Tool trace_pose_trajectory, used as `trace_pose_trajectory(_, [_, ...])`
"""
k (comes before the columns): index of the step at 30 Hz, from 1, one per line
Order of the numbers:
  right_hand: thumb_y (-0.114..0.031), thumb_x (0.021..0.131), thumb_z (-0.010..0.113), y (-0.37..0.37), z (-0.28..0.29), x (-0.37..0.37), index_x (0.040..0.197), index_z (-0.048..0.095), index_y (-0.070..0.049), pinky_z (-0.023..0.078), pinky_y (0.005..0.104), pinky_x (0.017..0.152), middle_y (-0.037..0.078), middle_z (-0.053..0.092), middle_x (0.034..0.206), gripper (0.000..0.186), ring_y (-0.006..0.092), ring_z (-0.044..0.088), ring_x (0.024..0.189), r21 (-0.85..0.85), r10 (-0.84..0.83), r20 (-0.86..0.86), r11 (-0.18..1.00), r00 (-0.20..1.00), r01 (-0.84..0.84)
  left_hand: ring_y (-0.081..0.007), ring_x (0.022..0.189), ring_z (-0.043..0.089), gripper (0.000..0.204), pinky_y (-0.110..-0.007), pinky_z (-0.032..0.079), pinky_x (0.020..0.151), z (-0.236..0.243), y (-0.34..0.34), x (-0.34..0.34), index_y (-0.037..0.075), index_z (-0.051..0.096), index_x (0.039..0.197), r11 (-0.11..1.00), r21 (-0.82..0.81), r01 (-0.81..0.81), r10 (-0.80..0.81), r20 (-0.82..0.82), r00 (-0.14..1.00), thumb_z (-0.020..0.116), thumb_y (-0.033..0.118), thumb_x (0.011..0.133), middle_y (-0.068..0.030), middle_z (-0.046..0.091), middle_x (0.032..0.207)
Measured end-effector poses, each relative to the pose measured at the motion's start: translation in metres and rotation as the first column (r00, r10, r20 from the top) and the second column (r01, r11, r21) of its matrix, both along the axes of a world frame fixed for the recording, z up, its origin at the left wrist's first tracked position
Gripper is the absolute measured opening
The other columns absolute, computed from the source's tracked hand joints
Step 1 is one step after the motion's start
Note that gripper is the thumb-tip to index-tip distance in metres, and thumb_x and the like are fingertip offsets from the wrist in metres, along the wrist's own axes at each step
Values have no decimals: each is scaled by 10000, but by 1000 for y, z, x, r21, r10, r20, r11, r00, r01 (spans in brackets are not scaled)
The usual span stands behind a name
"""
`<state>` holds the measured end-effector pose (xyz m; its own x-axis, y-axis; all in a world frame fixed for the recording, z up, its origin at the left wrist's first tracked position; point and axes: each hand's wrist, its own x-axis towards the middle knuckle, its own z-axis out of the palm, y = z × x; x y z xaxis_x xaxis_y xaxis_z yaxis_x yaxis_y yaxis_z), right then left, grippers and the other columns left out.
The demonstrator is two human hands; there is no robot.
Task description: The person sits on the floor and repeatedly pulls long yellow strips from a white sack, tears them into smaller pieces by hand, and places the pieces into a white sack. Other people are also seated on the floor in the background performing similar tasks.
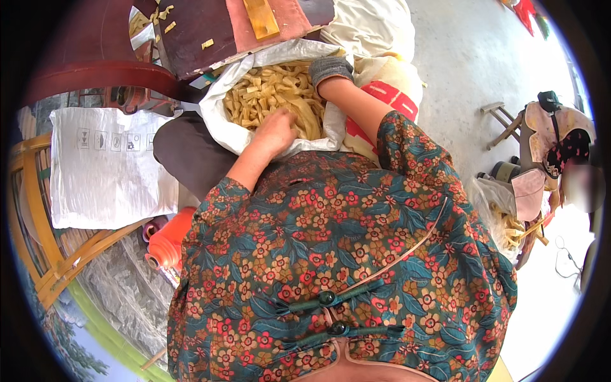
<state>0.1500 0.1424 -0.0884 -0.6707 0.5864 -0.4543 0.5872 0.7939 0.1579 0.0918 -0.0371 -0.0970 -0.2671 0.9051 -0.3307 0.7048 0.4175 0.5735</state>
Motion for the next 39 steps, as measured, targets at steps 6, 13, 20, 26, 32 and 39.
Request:
trace_pose_trajectory(6, [-123, 809, 489, 7, 3, 23, 875, 664, -56, 503, 420, 647, 165, 650, 879, 199, 308, 640, 804, 14, 90, -385, 996, 919, -92, -298, 937, 582, 293, -383, 445, 822, 14, -8, -9, 50, 625, 1016, 976, -165, -145, 165, 112, 980, 570, 207, 775, -162, 613, 1001])
trace_pose_trajectory(13, [-195, 798, 512, -12, 26, 42, 871, 635, -34, 492, 420, 671, 200, 636, 812, 216, 339, 629, 765, -206, 81, -465, 958, 881, -198, -304, 1094, 467, 303, -386, 380, 914, 5, 22, -15, 92, 585, 1048, 943, 334, 12, 52, -182, 982, 583, 102, 746, -112, 506, 1202])
trace_pose_trajectory(20, [-200, 805, 476, -48, 6, 48, 869, 672, -24, 500, 409, 704, 189, 648, 863, 271, 326, 640, 801, -342, 213, -260, 892, 942, -296, -266, 1200, 400, 350, -477, 308, 971, 3, 26, -31, 156, 583, 1105, 970, -237, 49, -166, -505, 847, 600, 139, 756, -59, 460, 1260])
trace_pose_trajectory(26, [-288, 792, 513, -54, 18, 32, 931, 663, -20, 493, 404, 737, 208, 638, 910, 337, 324, 629, 854, -456, -7, -193, 886, 981, -83, -276, 1057, 508, 319, -403, 431, 834, 3, -1, -63, 97, 574, 1017, 944, -214, -252, 122, -482, 867, 629, 222, 728, -89, 531, 1103])
trace_pose_trajectory(32, [-296, 779, 550, -45, -4, 19, 1045, 610, -40, 479, 425, 788, 199, 613, 1030, 374, 350, 607, 920, -448, -294, -206, 877, 933, 177, -281, 957, 560, 246, -400, 442, 790, 6, -5, -57, 113, 582, 959, 964, -168, -207, 126, -399, 908, 597, 231, 743, -102, 591, 983])
trace_pose_trajectory(39, [-227, 790, 480, -39, -15, 14, 999, 633, -51, 468, 438, 805, 190, 617, 1021, 313, 352, 600, 940, -482, -230, -203, 869, 952, 107, -307, 959, 562, 285, -405, 446, 801, 8, -5, -44, 92, 589, 1010, 981, -176, -79, 39, -222, 974, 582, 239, 766, -120, 596, 986])
